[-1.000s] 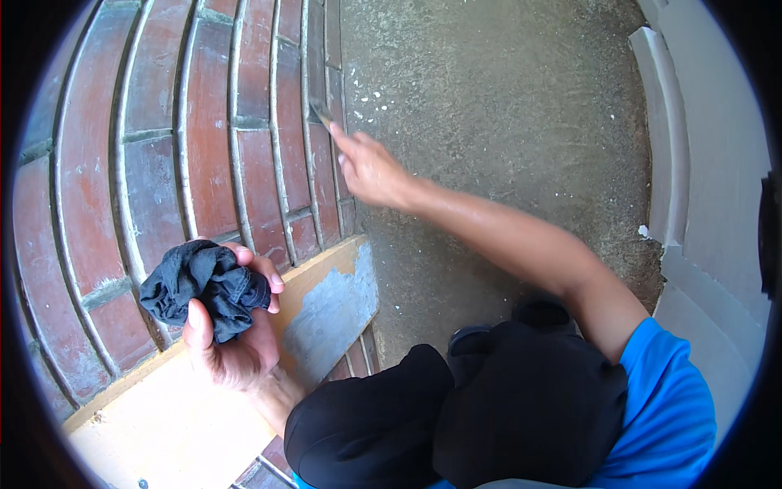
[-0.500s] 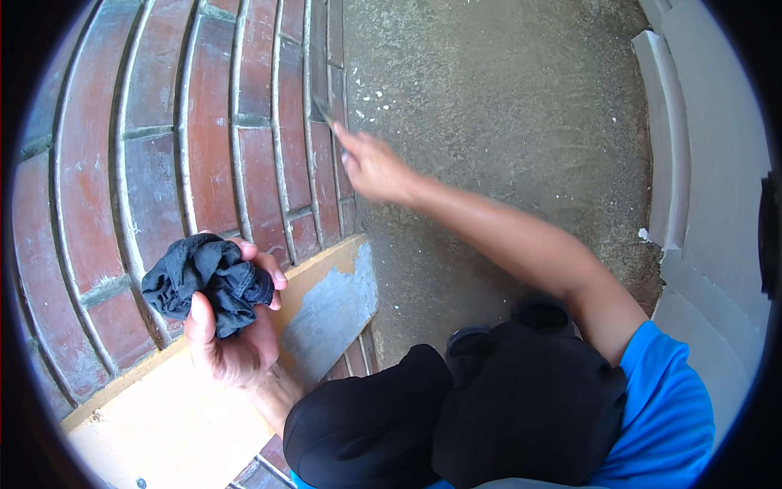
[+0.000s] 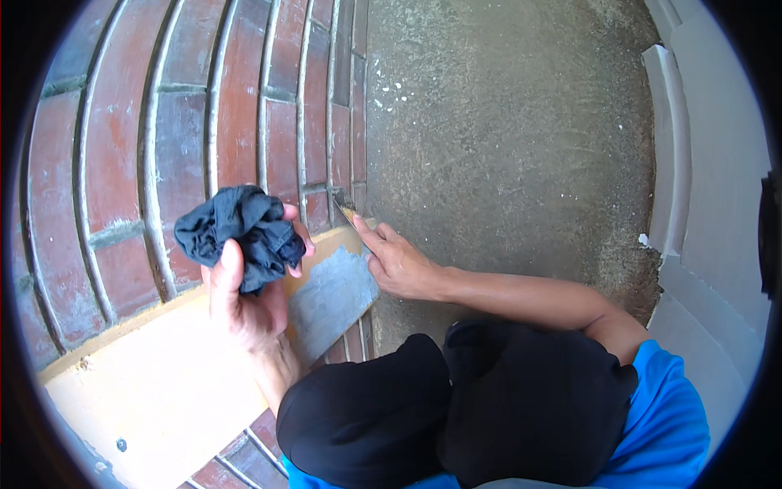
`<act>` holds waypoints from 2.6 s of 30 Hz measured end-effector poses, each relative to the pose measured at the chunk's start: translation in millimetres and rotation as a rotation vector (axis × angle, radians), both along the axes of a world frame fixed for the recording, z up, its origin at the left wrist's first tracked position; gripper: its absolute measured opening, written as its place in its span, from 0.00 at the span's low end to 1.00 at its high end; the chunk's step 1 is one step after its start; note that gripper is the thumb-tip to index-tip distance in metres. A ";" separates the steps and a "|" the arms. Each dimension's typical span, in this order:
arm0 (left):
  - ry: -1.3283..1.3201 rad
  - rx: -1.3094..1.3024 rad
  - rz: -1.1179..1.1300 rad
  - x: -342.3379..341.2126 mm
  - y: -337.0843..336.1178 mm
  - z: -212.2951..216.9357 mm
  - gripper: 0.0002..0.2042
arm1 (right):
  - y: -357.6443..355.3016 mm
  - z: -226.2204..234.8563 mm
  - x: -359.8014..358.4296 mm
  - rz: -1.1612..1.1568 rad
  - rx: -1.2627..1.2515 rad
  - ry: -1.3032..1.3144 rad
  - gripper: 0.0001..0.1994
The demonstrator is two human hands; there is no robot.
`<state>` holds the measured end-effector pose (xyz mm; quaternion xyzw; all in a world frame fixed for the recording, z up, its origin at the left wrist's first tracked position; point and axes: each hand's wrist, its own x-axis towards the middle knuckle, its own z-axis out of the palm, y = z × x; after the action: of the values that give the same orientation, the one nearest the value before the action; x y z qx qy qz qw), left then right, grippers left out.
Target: The person scrapes old paint and debris from between bricks on a wall using a putty knife.
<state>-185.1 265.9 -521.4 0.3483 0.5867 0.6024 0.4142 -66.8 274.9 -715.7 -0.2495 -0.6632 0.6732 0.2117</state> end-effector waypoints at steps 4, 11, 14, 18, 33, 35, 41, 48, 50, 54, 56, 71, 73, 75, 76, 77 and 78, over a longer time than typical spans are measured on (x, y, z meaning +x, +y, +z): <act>-0.158 0.073 -0.031 -1.6 1.0 4.5 0.27 | 7.4 -13.4 38.1 0.184 -0.002 0.023 0.30; -0.039 -0.023 -0.073 -8.4 0.7 0.1 0.26 | 10.3 -17.0 72.4 -0.063 -0.196 -0.044 0.31; 0.096 -0.079 -0.047 -4.8 -1.8 5.1 0.25 | 9.4 -9.4 69.4 -0.035 -0.245 -0.061 0.31; 0.217 -0.090 -0.031 5.9 8.0 -4.4 0.22 | 11.0 -26.3 70.7 0.071 -0.119 -0.124 0.29; 0.172 -0.051 -0.047 0.9 2.4 -4.8 0.20 | 34.7 -51.1 46.3 0.233 0.188 -0.176 0.21; 0.157 -0.036 -0.052 2.1 3.1 -6.3 0.20 | 36.2 -51.2 46.1 0.253 0.200 -0.184 0.21; 0.178 -0.040 -0.033 3.5 1.6 -2.7 0.20 | 40.2 -48.7 44.5 0.208 0.256 -0.147 0.19; 0.189 -0.035 -0.027 1.6 2.5 -3.5 0.21 | 41.3 -39.6 47.6 0.226 0.250 -0.235 0.16; 0.194 -0.033 -0.034 0.9 3.0 -5.9 0.21 | 40.1 -41.5 49.5 0.161 0.275 -0.197 0.15; 0.195 -0.042 -0.023 2.3 3.4 -3.0 0.21 | 38.1 -36.2 52.8 0.035 0.271 -0.166 0.13; 0.194 -0.047 -0.017 2.9 3.4 -2.9 0.21 | 37.6 -34.3 51.2 0.064 0.266 -0.156 0.12; 0.201 -0.044 -0.025 1.3 2.9 -6.6 0.21 | 31.4 -48.4 45.3 0.093 0.335 -0.253 0.12; 0.205 -0.037 -0.042 2.1 2.6 -7.0 0.21 | 31.2 -42.4 46.8 0.071 0.334 -0.253 0.12; 0.209 -0.042 -0.040 0.9 2.1 -5.0 0.21 | 27.5 -33.9 46.9 -0.016 0.327 -0.242 0.15; 0.213 -0.046 -0.038 0.6 1.9 -3.7 0.21 | 26.7 -35.0 46.0 -0.015 0.327 -0.240 0.15; 0.215 -0.046 -0.037 1.0 1.8 -2.9 0.21 | 25.5 -37.5 44.9 0.016 0.368 -0.231 0.15; 0.216 -0.047 -0.036 1.2 2.0 -2.7 0.21 | 25.6 -38.5 44.9 0.045 0.410 -0.227 0.15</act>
<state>-184.0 267.9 -524.1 0.4116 0.6356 0.5400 0.3674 -21.9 300.5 -754.2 -0.2604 -0.8109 0.4968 0.1670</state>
